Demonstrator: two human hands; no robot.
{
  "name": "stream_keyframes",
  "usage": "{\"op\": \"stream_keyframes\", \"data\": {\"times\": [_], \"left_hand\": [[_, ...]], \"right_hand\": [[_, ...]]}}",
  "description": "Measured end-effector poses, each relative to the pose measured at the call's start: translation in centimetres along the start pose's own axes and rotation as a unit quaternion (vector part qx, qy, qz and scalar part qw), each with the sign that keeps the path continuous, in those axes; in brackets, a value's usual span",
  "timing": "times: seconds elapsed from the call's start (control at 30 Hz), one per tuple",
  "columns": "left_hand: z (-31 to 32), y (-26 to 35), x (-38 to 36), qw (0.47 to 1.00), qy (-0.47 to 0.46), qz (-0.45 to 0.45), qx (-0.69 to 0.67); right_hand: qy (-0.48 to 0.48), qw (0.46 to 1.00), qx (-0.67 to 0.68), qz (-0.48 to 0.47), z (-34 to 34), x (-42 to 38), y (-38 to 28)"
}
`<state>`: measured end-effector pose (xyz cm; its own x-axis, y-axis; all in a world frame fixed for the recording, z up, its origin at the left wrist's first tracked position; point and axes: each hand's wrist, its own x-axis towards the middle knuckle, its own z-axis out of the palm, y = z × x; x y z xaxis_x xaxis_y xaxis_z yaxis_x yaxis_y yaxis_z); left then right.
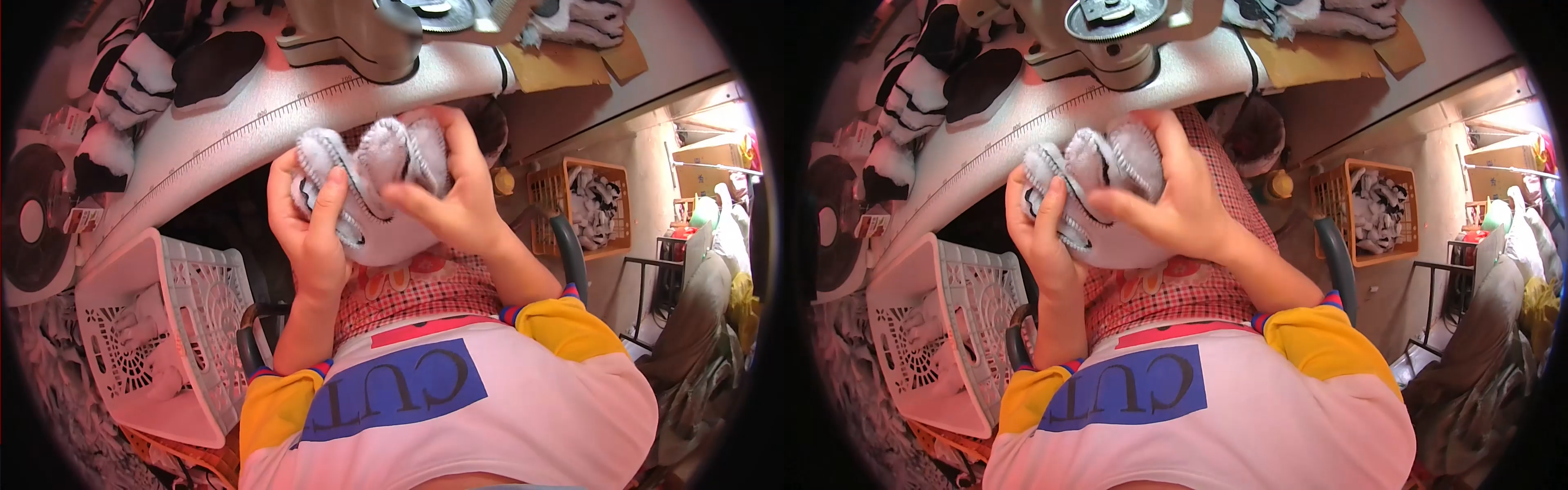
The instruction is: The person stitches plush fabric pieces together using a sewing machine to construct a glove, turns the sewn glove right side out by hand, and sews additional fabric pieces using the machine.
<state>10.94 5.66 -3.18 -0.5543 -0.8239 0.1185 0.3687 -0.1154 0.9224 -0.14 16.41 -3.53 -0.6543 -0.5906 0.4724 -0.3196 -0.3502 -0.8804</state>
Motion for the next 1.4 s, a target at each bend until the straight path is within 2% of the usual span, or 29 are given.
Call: {"op": "stream_keyframes", "data": {"times": [0.07, 0.13, 0.2, 0.23, 0.27, 0.33, 0.37, 0.4, 0.47, 0.53, 0.6, 0.7, 0.87, 0.9, 0.93, 1.0, 1.07, 1.13, 1.17, 1.2, 1.27, 1.3, 1.37, 1.4], "left_hand": [[-0.9, 1.0, -0.6, 0.987, -0.147, -0.026, -0.059], [-1.0, 2.5, -0.4, 0.986, -0.155, -0.022, -0.055], [-0.8, 4.2, 0.3, 0.976, -0.196, -0.063, -0.074], [0.0, 5.0, 0.2, 0.977, -0.168, -0.113, -0.071], [-0.1, 4.9, 0.4, 0.977, -0.17, -0.108, -0.069], [-0.3, 4.8, 1.2, 0.97, -0.192, -0.118, 0.095], [0.1, 4.7, 1.0, 0.979, -0.155, -0.111, 0.067], [0.0, 4.5, 1.1, 0.979, -0.155, -0.111, 0.071], [-0.3, 3.6, 1.0, 0.989, -0.12, -0.035, 0.079], [0.1, 3.4, 0.7, 0.991, -0.11, -0.022, 0.075], [0.5, 3.2, 0.4, 0.992, -0.101, -0.005, 0.07], [0.9, 3.1, 0.1, 0.993, -0.105, 0.001, 0.059], [2.3, 4.4, 0.5, 0.986, -0.123, -0.043, 0.099], [1.7, 4.3, 0.8, 0.978, -0.167, -0.06, 0.105], [1.3, 4.2, 0.9, 0.978, -0.169, -0.062, 0.107], [1.0, 4.4, 1.1, 0.962, -0.199, -0.049, 0.183], [0.9, 4.6, 1.6, 0.967, -0.194, -0.07, 0.15], [0.2, 4.4, 2.7, 0.978, -0.156, -0.117, 0.071], [-0.4, 4.4, 3.5, 0.978, -0.149, -0.131, 0.063], [-0.8, 4.4, 4.2, 0.979, -0.149, -0.126, 0.063], [-1.3, 4.7, 5.6, 0.977, -0.147, -0.155, 0.019], [-1.8, 4.7, 6.6, 0.975, -0.144, -0.17, 0.008], [-1.7, 5.3, 7.7, 0.976, -0.134, -0.173, 0.022], [-1.5, 5.6, 8.1, 0.975, -0.126, -0.181, 0.035]], "right_hand": [[-0.011, 0.994, -0.032, 0.104, -0.1, -0.2, -1.5], [0.01, 0.995, 0.01, 0.096, 0.0, -0.5, -2.0], [-0.049, 0.993, -0.069, 0.084, -0.2, -0.5, -3.2], [-0.054, 0.993, -0.041, 0.092, 0.0, -0.6, -3.1], [-0.053, 0.994, -0.039, 0.086, 0.0, -0.4, -3.4], [-0.086, 0.991, -0.074, 0.072, 0.0, 0.0, -3.7], [-0.093, 0.991, -0.081, 0.054, -0.2, -0.1, -3.4], [-0.091, 0.991, -0.078, 0.055, -0.5, -0.2, -3.0], [-0.105, 0.984, 0.056, 0.135, -1.3, -0.6, -2.0], [-0.11, 0.985, 0.029, 0.13, -1.6, -1.1, -1.0], [-0.049, 0.993, -0.061, 0.084, -1.3, -1.3, -0.8], [0.0, 0.996, -0.071, 0.05, -0.6, -1.7, -1.4], [0.035, 0.994, -0.104, 0.017, 0.2, -1.6, -2.2], [0.029, 0.994, -0.104, 0.005, 0.2, -1.6, -2.2], [0.031, 0.994, -0.103, 0.006, 0.2, -1.6, -2.4], [-0.019, 0.994, -0.11, 0.012, 0.1, -1.6, -2.6], [-0.043, 0.995, -0.082, 0.035, -0.7, -1.6, -2.6], [-0.114, 0.988, -0.101, 0.01, -2.2, -1.6, -3.1], [-0.187, 0.979, -0.061, 0.058, -3.4, -1.8, -3.5], [-0.189, 0.979, -0.061, 0.053, -4.5, -2.2, -3.7], [-0.272, 0.96, -0.062, -0.01, -6.4, -2.8, -4.2], [-0.274, 0.96, -0.061, -0.015, -7.5, -3.3, -4.3], [-0.364, 0.926, -0.089, 0.053, -8.9, -4.0, -4.5], [-0.364, 0.926, -0.091, 0.046, -8.7, -4.3, -4.6]]}}
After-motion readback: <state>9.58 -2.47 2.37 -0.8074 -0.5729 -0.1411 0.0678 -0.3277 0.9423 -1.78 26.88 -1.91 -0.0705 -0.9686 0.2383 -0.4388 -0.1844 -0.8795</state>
